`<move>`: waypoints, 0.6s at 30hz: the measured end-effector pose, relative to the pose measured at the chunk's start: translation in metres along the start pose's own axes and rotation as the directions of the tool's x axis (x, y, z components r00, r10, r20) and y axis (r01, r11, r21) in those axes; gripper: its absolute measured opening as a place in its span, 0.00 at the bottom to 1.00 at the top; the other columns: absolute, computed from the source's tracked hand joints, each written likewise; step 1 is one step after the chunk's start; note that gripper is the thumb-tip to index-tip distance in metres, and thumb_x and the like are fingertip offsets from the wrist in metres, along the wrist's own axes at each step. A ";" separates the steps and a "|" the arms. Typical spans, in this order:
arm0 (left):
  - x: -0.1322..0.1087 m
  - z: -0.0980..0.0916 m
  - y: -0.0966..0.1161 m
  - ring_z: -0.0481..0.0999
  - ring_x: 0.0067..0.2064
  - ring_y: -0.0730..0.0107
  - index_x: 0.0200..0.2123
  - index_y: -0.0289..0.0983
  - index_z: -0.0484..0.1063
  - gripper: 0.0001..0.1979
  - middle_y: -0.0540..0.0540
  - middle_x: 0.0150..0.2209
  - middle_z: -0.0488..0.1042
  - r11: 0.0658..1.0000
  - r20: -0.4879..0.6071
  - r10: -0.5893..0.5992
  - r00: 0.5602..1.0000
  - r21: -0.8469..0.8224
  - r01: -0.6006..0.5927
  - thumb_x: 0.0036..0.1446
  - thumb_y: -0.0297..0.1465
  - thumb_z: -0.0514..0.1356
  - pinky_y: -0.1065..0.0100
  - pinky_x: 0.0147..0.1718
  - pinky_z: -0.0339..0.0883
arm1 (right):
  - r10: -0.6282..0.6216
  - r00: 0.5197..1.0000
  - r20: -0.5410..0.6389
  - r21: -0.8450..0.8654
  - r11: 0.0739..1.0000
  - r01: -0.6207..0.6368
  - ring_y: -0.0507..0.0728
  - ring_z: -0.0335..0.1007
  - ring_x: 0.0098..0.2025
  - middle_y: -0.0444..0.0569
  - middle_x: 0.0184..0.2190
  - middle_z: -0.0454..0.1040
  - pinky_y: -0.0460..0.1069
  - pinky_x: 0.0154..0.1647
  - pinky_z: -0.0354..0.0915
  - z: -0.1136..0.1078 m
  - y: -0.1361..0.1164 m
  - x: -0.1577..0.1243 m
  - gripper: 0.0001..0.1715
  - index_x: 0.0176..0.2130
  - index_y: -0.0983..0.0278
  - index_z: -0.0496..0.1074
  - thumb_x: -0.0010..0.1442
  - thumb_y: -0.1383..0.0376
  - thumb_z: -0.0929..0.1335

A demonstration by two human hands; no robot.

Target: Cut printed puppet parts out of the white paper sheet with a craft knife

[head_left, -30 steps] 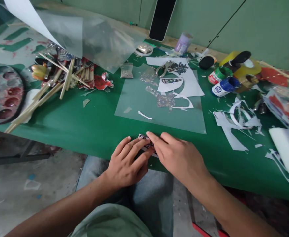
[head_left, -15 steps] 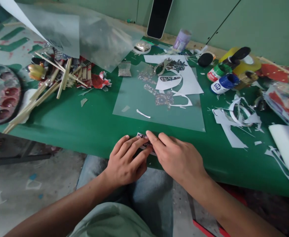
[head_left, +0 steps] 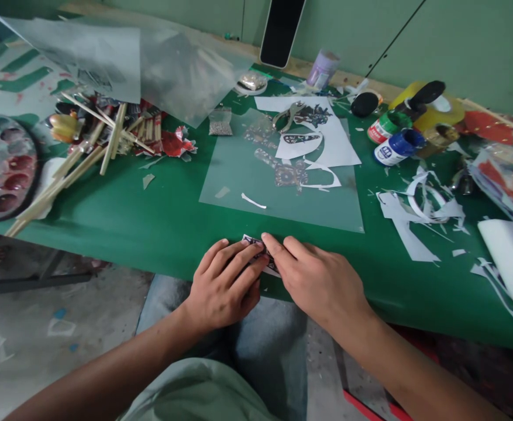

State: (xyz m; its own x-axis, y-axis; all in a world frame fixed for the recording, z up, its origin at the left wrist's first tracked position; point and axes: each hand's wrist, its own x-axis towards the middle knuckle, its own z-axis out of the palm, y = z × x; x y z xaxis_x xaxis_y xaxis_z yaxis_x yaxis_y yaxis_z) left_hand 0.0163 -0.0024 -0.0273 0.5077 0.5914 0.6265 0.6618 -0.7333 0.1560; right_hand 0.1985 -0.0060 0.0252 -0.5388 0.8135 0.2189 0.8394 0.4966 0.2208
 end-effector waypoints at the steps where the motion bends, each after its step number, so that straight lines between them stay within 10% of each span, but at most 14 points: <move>1: 0.000 0.000 0.000 0.75 0.49 0.62 0.48 0.37 0.73 0.16 0.45 0.49 0.78 1.000 0.002 -0.001 1.000 0.000 0.001 0.56 0.28 0.57 0.58 0.55 0.62 | 0.000 1.000 -0.003 -0.002 1.000 0.000 0.49 0.67 0.24 0.44 0.26 0.71 0.48 0.21 0.54 0.000 0.000 -0.001 0.21 0.54 0.66 0.73 0.63 0.71 0.63; 18: -0.002 0.001 -0.001 0.73 0.51 0.60 0.49 0.39 0.72 0.16 0.48 0.48 0.79 1.000 0.025 0.013 1.000 0.018 -0.014 0.55 0.28 0.58 0.57 0.54 0.62 | 0.008 1.000 0.001 -0.015 1.000 -0.008 0.49 0.66 0.23 0.45 0.27 0.72 0.47 0.20 0.55 -0.001 0.005 -0.009 0.22 0.54 0.66 0.73 0.63 0.73 0.62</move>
State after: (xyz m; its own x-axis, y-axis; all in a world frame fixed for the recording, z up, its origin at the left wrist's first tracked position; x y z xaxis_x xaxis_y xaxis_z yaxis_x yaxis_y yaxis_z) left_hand 0.0154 -0.0028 -0.0292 0.5302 0.5902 0.6088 0.6646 -0.7351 0.1338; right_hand 0.2073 -0.0112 0.0256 -0.5321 0.8177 0.2197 0.8425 0.4857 0.2328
